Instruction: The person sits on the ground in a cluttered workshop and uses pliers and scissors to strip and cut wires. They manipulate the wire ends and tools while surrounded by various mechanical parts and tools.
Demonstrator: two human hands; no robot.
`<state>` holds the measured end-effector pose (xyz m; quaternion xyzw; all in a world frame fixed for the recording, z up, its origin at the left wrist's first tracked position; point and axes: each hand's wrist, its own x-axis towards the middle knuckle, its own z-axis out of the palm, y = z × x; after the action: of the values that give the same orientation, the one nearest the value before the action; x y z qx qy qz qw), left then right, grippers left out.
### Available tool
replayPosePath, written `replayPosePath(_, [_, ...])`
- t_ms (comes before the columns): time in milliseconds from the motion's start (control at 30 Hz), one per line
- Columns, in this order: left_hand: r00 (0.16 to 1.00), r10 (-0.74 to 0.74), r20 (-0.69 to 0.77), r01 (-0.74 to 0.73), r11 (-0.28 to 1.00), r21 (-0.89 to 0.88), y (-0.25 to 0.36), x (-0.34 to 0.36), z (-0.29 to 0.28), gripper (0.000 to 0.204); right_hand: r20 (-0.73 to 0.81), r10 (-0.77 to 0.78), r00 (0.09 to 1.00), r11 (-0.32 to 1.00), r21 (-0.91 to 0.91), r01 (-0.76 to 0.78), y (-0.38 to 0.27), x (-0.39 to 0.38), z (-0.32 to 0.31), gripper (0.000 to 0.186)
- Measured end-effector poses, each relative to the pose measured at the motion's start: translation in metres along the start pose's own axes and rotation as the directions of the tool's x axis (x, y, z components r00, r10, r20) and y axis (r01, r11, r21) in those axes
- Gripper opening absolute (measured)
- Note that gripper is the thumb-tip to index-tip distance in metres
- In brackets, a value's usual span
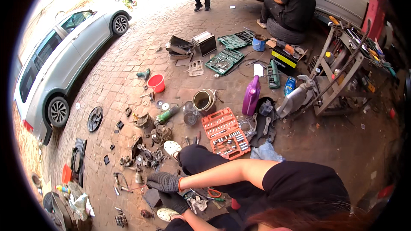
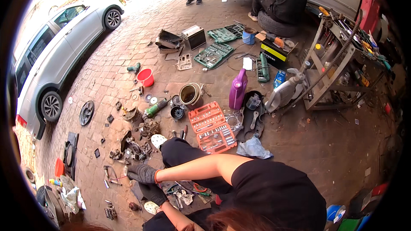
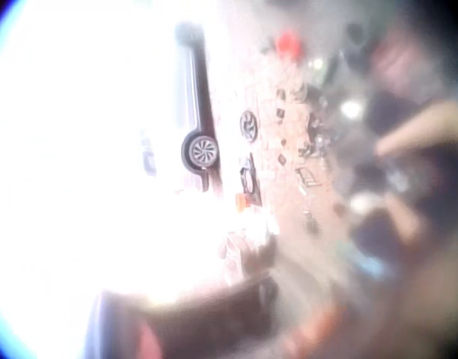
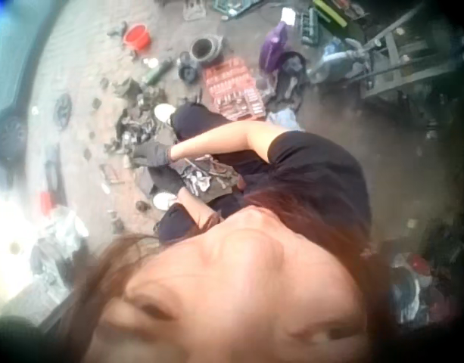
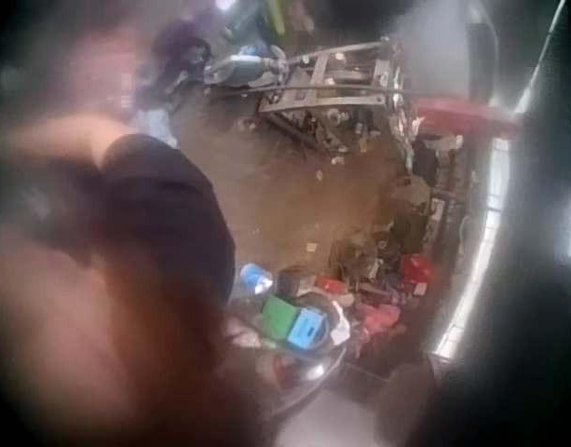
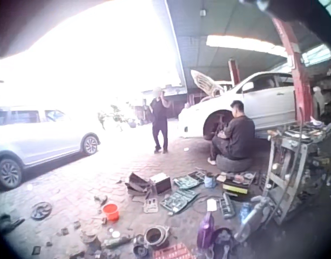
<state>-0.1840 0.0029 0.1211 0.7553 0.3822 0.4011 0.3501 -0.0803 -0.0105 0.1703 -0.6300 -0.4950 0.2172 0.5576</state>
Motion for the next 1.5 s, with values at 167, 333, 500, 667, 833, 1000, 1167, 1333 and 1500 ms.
replayPosePath(167, [0.967,-0.209,0.147,0.213,0.977,-0.012,-0.009,0.005,-0.006,0.031,-0.029,0.367,0.930,0.799,0.523,-0.299,-0.001,0.027,0.000,0.031])
replayPosePath(333, [0.983,-0.185,0.007,0.164,0.855,-0.493,-0.007,0.006,-0.006,0.024,0.249,0.654,0.714,0.351,0.737,-0.578,0.013,0.076,-0.005,0.022])
replayPosePath(500, [0.894,-0.409,0.182,0.340,0.356,-0.871,0.023,0.045,-0.002,0.029,0.422,0.608,0.672,0.190,0.745,-0.640,0.027,0.100,0.023,0.016])
replayPosePath(667, [0.828,-0.518,0.215,0.432,0.343,-0.834,0.021,0.080,-0.002,0.028,0.521,0.596,0.611,0.137,0.684,-0.716,0.037,0.143,0.025,0.018])
replayPosePath(833, [0.696,-0.679,0.232,0.493,0.219,-0.842,0.015,0.113,0.034,0.041,0.455,0.639,0.620,0.158,0.712,-0.685,0.037,0.150,0.018,0.016])
replayPosePath(1000, [0.711,-0.666,0.228,0.452,0.184,-0.873,0.001,0.122,0.049,0.033,0.445,0.617,0.649,0.147,0.745,-0.651,0.038,0.166,0.031,0.016])
replayPosePath(1167, [0.693,-0.674,0.255,0.385,0.047,-0.922,-0.022,0.110,0.049,0.034,0.442,0.604,0.663,0.087,0.791,-0.606,0.052,0.171,0.055,0.016])
replayPosePath(1333, [0.768,-0.632,0.108,0.240,0.128,-0.962,0.008,0.103,0.013,0.033,0.490,0.560,0.668,-0.056,0.827,-0.560,0.040,0.172,0.059,0.016])
replayPosePath(1500, [0.875,-0.462,0.146,0.031,-0.247,-0.969,0.030,0.063,-0.041,0.028,0.405,0.355,0.843,0.467,0.704,-0.535,0.009,0.129,0.046,0.024])
